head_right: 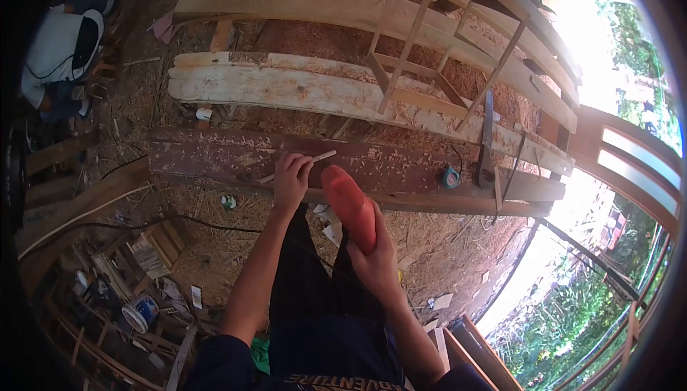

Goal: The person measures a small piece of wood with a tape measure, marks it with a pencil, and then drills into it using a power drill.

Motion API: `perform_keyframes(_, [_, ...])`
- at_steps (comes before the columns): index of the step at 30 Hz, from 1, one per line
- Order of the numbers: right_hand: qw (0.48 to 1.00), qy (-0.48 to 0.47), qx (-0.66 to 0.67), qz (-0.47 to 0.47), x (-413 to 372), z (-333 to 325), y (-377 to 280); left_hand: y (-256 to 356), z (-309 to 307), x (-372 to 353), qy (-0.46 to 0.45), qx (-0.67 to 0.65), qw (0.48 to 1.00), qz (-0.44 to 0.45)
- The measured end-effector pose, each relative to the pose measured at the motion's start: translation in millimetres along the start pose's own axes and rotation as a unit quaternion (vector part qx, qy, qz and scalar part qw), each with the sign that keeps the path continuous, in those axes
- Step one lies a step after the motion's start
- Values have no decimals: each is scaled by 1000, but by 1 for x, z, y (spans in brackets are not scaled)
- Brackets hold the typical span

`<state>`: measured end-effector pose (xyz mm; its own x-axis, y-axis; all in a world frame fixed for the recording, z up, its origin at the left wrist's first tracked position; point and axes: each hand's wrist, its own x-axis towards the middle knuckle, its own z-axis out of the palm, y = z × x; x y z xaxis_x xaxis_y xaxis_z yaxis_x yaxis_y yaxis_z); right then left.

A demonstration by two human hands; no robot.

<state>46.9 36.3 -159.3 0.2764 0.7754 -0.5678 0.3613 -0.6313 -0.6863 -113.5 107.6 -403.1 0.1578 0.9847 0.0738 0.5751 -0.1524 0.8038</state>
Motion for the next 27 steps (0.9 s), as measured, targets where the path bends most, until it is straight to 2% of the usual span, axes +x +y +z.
perform_keyframes(7, [998, -2, -54, -43, 0, 3, -8, -2, -1, 1, 1, -20, 1000, -2])
perform_keyframes(16, [995, -14, -99, -12, -1, 3, -11, -2, -3, 1, -3, -15, 1000, -3])
perform_keyframes(19, [992, -29, -116, -33, 1, 1, -13, -4, -2, 0, -6, -39, 999, -8])
perform_keyframes(22, [987, -48, -152, -8, 1, 4, -29, -5, -2, -1, -7, -65, 998, -13])
perform_keyframes(27, [989, -65, -135, -16, 2, 11, -43, -9, -7, -2, -37, -82, 996, -17])
